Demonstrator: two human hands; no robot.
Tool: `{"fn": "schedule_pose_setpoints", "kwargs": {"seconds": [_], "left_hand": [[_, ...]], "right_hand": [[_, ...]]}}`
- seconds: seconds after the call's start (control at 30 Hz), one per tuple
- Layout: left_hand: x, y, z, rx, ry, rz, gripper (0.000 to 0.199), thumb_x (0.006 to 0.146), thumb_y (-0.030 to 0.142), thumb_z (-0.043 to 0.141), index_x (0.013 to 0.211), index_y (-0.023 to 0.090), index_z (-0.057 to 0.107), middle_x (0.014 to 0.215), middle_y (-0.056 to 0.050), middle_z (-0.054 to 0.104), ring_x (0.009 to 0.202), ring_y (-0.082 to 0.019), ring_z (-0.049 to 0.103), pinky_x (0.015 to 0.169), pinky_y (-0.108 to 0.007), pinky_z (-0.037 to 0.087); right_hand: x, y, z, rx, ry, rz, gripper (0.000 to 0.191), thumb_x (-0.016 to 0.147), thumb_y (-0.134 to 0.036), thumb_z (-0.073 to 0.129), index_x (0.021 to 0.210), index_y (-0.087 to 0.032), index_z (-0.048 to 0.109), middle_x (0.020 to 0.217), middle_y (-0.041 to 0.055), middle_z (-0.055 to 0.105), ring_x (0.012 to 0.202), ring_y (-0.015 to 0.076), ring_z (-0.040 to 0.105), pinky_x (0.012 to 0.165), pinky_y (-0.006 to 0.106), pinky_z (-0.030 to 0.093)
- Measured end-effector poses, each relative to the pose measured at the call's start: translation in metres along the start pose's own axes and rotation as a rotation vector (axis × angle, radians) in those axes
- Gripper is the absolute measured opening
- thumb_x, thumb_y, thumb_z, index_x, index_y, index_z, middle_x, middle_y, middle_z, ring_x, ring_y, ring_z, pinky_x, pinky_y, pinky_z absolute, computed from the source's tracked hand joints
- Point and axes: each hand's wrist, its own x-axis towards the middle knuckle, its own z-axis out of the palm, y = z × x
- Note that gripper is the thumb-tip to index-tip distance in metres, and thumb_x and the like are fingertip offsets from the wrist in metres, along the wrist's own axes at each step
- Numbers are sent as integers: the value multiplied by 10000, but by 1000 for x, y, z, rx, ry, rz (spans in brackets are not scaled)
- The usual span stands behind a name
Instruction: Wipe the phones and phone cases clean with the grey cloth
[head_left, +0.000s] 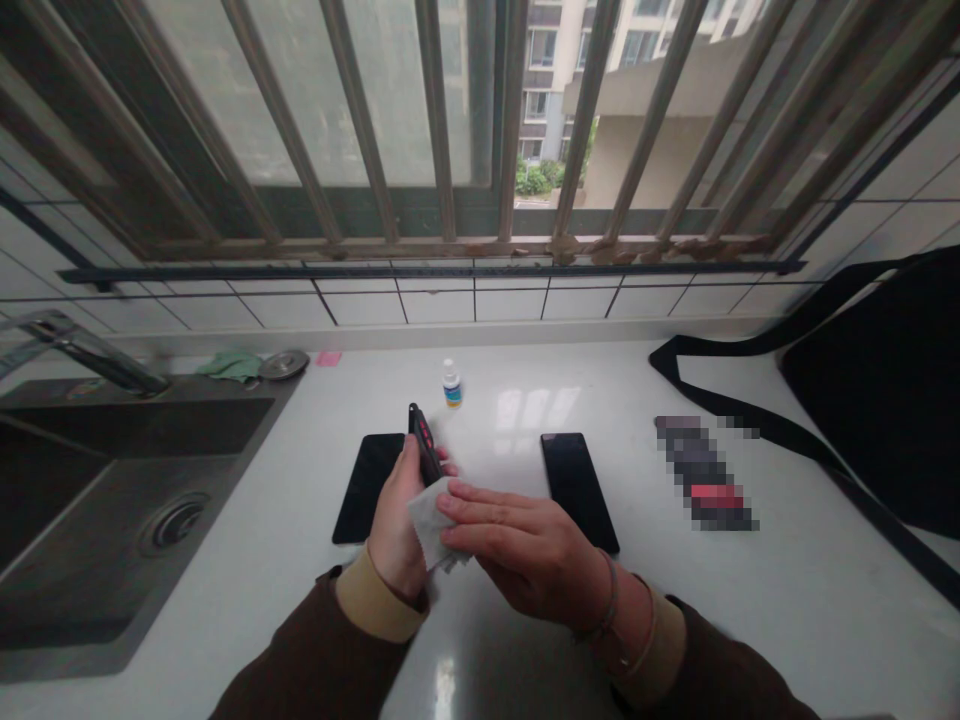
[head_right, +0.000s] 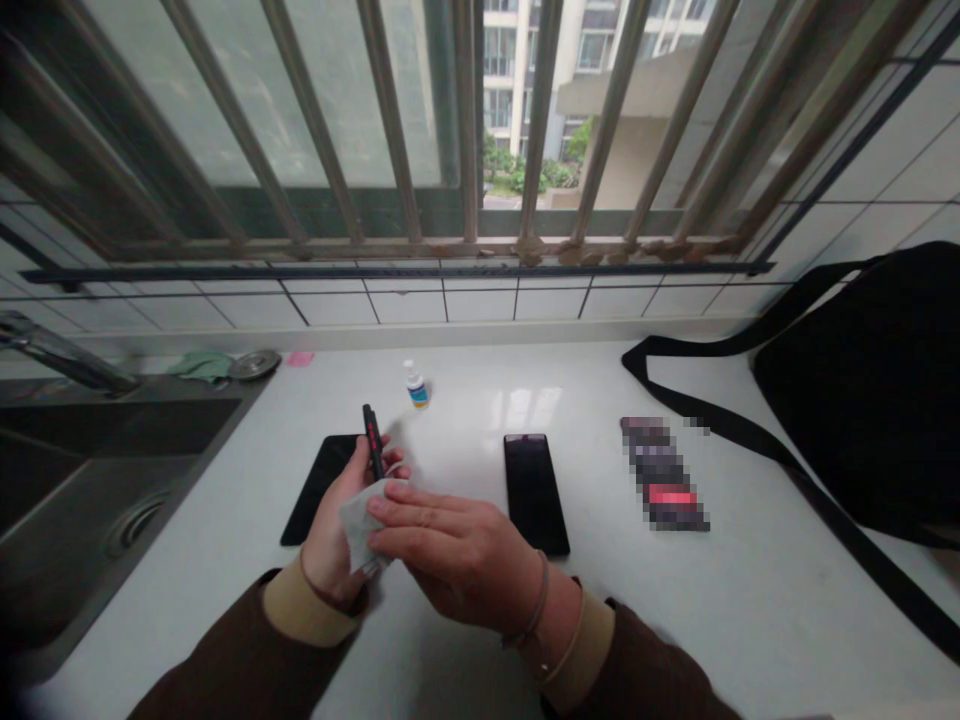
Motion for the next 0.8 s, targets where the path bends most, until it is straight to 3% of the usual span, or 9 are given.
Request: {"fn": "schedule_pose_setpoints", "kwargs": {"seconds": [0.07, 0.17, 0.3, 0.47, 0.63, 0.7, 0.8], "left_hand": [[-6, 1, 7, 22, 14, -34, 418, 1074, 580, 537, 1060, 190, 685, 795, -10, 727, 571, -127, 694, 545, -236, 603], [-15, 4, 12, 83, -66, -147, 672, 1032, 746, 447, 1104, 144, 737, 843, -81, 765, 620, -185, 742, 590, -304, 649], [-20, 6, 10, 60, -160, -254, 698, 995, 775, 499, 1145, 145, 762, 948, -123, 809, 812, -274, 815, 806, -411, 694], [-18, -1, 8, -1, -279, -314, 779, 1040, 747, 412, 1158, 68, 775, 1024, -199, 819, 983, -260, 808, 932, -329, 651], [-18, -9, 12, -40, -335, -277, 709, 1108, 633, 322, 1280, 89, 743, 1156, -191, 808, 1135, -266, 773, 1060, -383, 601], [-19, -11, 12, -15, -385, -282, 678, 1109, 629, 320, 1343, 138, 726, 1164, -169, 807, 1082, -265, 781, 1032, -419, 613], [-20, -13, 9, 99, -457, -340, 707, 1071, 703, 356, 1303, 164, 750, 1118, -163, 805, 884, -256, 785, 873, -426, 651]], "right_hand": [[2, 0, 3, -16, -45, -30, 349, 1053, -47, 513, 1330, -158, 694, 1450, 144, 716, 1454, 195, 597, 1240, 379, 514], [3, 0, 6, -22, -93, -41, 341, 1052, -41, 497, 1301, -149, 704, 1434, 137, 728, 1448, 179, 603, 1241, 359, 506], [1, 1, 7, -98, -108, -43, 351, 1055, -44, 505, 1311, -183, 701, 1444, 99, 726, 1442, 162, 609, 1271, 364, 462], [-4, 9, 4, -272, -80, -16, 408, 1076, -32, 489, 1390, -220, 667, 1466, 63, 713, 1452, 170, 603, 1361, 485, 281], [-8, 15, 1, -366, 50, 124, 519, 1066, -16, 488, 1516, -245, 605, 1507, 86, 678, 1436, 235, 624, 1349, 604, 291], [-10, 15, 0, -346, 173, 212, 547, 1073, -37, 492, 1551, -286, 581, 1486, 68, 696, 1407, 245, 648, 1310, 587, 401], [-12, 17, -2, -358, 411, 392, 509, 1081, -100, 521, 1530, -321, 616, 1457, 43, 716, 1413, 278, 635, 1232, 556, 527]]}}
